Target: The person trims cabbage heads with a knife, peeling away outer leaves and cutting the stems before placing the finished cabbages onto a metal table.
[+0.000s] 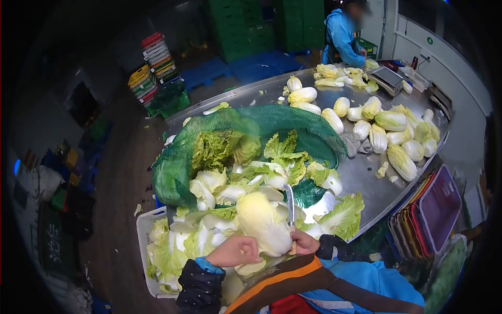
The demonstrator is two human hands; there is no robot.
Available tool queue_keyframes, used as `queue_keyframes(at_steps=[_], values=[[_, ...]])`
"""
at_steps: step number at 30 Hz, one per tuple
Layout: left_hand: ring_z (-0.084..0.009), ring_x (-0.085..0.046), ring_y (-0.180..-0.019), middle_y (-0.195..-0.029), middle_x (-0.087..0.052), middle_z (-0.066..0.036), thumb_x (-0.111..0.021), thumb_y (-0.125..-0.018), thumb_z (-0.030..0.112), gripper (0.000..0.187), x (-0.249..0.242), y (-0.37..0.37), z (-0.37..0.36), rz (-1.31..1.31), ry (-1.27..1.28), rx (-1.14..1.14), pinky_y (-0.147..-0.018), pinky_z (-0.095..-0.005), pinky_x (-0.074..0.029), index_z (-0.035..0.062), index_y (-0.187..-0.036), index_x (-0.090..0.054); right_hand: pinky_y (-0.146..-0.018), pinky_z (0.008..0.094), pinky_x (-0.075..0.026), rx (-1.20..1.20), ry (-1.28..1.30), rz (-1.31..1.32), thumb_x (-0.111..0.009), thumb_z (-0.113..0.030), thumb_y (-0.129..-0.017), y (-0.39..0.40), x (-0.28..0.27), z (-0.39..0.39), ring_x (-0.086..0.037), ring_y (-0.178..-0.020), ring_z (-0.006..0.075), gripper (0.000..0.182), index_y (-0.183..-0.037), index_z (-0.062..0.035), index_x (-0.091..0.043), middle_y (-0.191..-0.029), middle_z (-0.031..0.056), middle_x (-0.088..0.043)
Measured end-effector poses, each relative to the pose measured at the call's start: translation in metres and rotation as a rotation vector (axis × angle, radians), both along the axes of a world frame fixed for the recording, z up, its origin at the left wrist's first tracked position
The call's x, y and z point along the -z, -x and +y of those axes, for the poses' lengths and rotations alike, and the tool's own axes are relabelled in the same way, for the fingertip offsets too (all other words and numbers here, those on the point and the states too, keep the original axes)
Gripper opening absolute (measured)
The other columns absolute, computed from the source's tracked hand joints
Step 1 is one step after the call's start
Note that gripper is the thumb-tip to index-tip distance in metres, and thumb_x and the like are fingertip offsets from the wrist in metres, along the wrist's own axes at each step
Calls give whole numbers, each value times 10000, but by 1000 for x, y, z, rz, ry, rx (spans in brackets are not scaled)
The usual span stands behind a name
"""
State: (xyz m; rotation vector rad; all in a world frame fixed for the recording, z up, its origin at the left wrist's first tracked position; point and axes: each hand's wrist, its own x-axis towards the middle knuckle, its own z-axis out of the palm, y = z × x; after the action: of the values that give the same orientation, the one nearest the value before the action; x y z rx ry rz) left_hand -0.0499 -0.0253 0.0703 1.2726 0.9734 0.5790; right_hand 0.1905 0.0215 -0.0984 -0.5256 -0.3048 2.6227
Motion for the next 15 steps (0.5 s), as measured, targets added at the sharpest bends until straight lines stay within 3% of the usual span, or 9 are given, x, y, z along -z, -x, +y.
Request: queue_keyframes(at_steps=[3,5,6,7,9,10,11,12,15], values=[[-65,-481,-573,-593,-522,51,-753,-733,220,219,6,-6,-8,132,106,106,-583,-206,-404,63,-720,-601,-533,249,-450,6,17,113,-557,-172,-883,4,-10,-2,-521,-646,136,635,-1410,-234,-206,-1004,31,-549],[-84,-482,-528,-518,-493,48,-795,-681,261,303,4,-14,-17,411,-181,-216,-582,-226,-433,46,-633,-588,-531,244,-449,-47,7,177,-543,-140,-889,1,-12,-5,-512,-625,124,663,-1425,-239,-165,-1003,20,-546],[-106,-529,-641,-673,-583,-17,-820,-641,314,420,7,-14,-19,601,-80,-429,-631,-247,-453,19,-842,-599,-531,244,-449,-49,13,177,-543,-140,-889,2,-12,-6,-512,-625,124,663,-1425,-239,-165,-1003,20,-546],[-106,-529,-641,-673,-583,-17,-820,-641,314,420,14,-16,-19,606,-75,-427,-631,-247,-453,19,-842,-599,-534,236,-448,19,59,154,-544,-106,-881,5,-12,-8,-508,-625,115,700,-1435,-244,-139,-999,25,-544],[-152,-560,-805,-910,-608,-112,-822,-636,336,669,31,-28,-19,642,-165,-725,-717,-276,-464,-2,-1106,-488,-537,227,-446,78,109,128,-545,-73,-873,9,-17,-8,-503,-624,105,739,-1445,-250,-112,-996,29,-541],[-226,-550,-968,-1103,-549,-183,-783,-697,324,837,38,-39,-21,390,-109,-669,-816,-317,-452,-10,-1291,-297,-542,221,-444,87,-69,40,-547,-41,-862,11,-25,-2,-503,-635,104,738,-1439,-246,-135,-988,35,-540],[-226,-550,-968,-1103,-549,-183,-783,-697,324,837,47,-47,-20,388,-106,-679,-816,-317,-452,-10,-1291,-297,-547,216,-442,95,-247,-46,-549,-10,-851,12,-33,2,-504,-645,102,738,-1432,-242,-158,-980,41,-538],[-247,-550,-1000,-1116,-552,-193,-754,-732,301,804,58,-53,-17,270,-156,-716,-847,-330,-442,-12,-1310,-292,-552,215,-441,147,-217,-26,-560,27,-825,14,-47,1,-506,-662,102,650,-1367,-191,-275,-953,43,-535],[-282,-537,-1077,-1181,-542,-225,-634,-847,227,635,79,-66,-18,150,-181,-793,-908,-357,-414,-19,-1338,-315,-555,211,-438,140,-50,47,-558,26,-821,11,-33,2,-507,-659,105,507,-1263,-137,-368,-947,39,-535]])
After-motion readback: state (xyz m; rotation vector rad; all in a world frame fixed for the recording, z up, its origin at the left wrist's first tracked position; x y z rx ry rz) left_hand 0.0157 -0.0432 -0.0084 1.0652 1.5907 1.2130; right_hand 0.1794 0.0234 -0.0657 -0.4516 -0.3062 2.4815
